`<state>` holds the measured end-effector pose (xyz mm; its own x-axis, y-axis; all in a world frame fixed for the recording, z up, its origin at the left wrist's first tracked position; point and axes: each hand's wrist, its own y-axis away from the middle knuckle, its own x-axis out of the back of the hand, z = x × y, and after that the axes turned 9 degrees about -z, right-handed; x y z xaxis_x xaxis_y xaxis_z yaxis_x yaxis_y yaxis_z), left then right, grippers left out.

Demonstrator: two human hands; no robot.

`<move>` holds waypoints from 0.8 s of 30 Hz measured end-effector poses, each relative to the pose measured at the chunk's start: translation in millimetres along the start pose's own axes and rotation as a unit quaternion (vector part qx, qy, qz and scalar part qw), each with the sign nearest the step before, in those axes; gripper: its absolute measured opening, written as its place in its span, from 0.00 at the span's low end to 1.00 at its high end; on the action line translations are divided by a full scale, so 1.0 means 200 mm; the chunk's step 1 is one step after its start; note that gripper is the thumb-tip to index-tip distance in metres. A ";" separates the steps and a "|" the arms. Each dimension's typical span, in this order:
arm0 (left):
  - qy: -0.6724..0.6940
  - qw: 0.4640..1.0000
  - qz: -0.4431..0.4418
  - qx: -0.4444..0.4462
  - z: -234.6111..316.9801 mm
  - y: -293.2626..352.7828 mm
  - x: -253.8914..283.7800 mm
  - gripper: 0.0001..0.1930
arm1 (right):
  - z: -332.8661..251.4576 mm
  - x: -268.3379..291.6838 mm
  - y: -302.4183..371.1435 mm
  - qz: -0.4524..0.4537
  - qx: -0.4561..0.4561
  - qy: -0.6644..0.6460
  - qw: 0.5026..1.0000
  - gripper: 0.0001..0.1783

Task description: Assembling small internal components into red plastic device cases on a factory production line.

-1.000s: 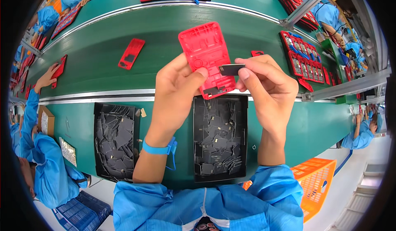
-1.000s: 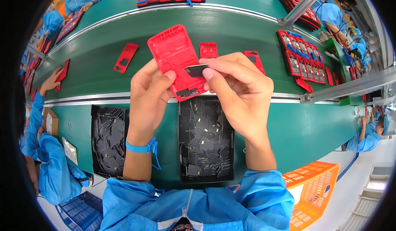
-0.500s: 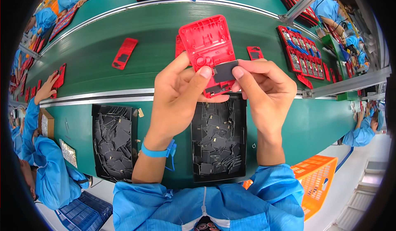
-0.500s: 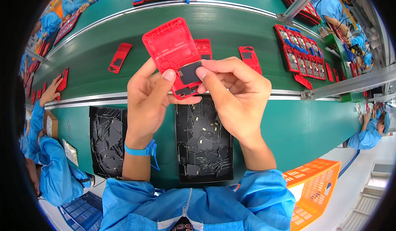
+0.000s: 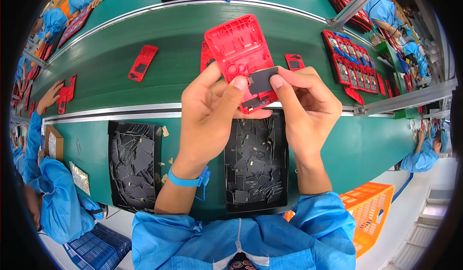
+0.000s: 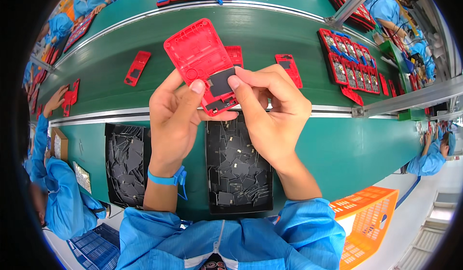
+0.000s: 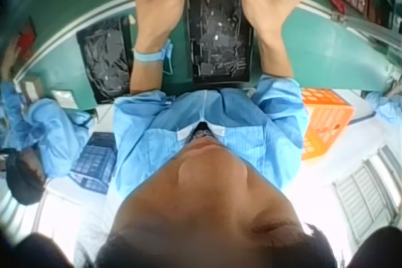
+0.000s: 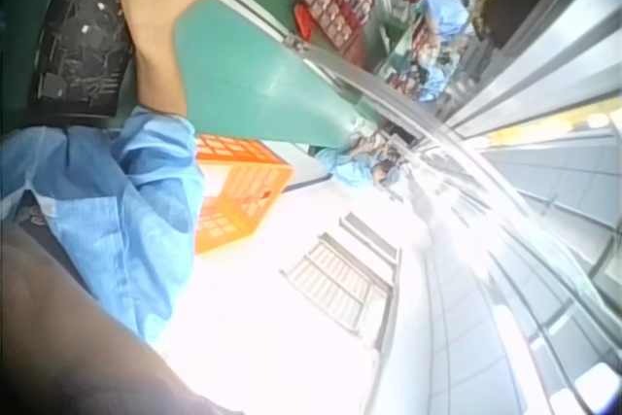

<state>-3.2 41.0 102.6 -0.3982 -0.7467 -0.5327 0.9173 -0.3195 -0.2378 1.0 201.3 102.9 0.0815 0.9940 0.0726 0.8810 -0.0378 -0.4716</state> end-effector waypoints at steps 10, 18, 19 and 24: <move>0.047 0.999 0.004 -0.012 0.02 0.02 -0.04 0.21 | 0.05 -0.07 0.03 0.027 0.237 0.294 0.925 0.19; -0.071 0.995 0.033 -0.060 -0.02 0.03 -0.04 0.16 | 0.01 -0.07 0.04 -0.039 0.128 0.142 0.981 0.14; -0.077 0.995 0.031 -0.058 -0.02 0.03 -0.04 0.15 | 0.02 -0.05 0.02 -0.045 0.070 0.096 0.992 0.11; -0.100 0.994 0.034 -0.035 -0.02 0.04 -0.05 0.14 | -0.04 -0.05 0.01 -0.097 -0.068 -0.091 0.989 0.04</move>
<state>8.3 47.5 102.8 -0.3191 -0.8684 -0.3795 0.9366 -0.2278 -0.2663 5.9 191.2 108.6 -0.1696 0.9854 -0.0150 0.9272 0.1544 -0.3413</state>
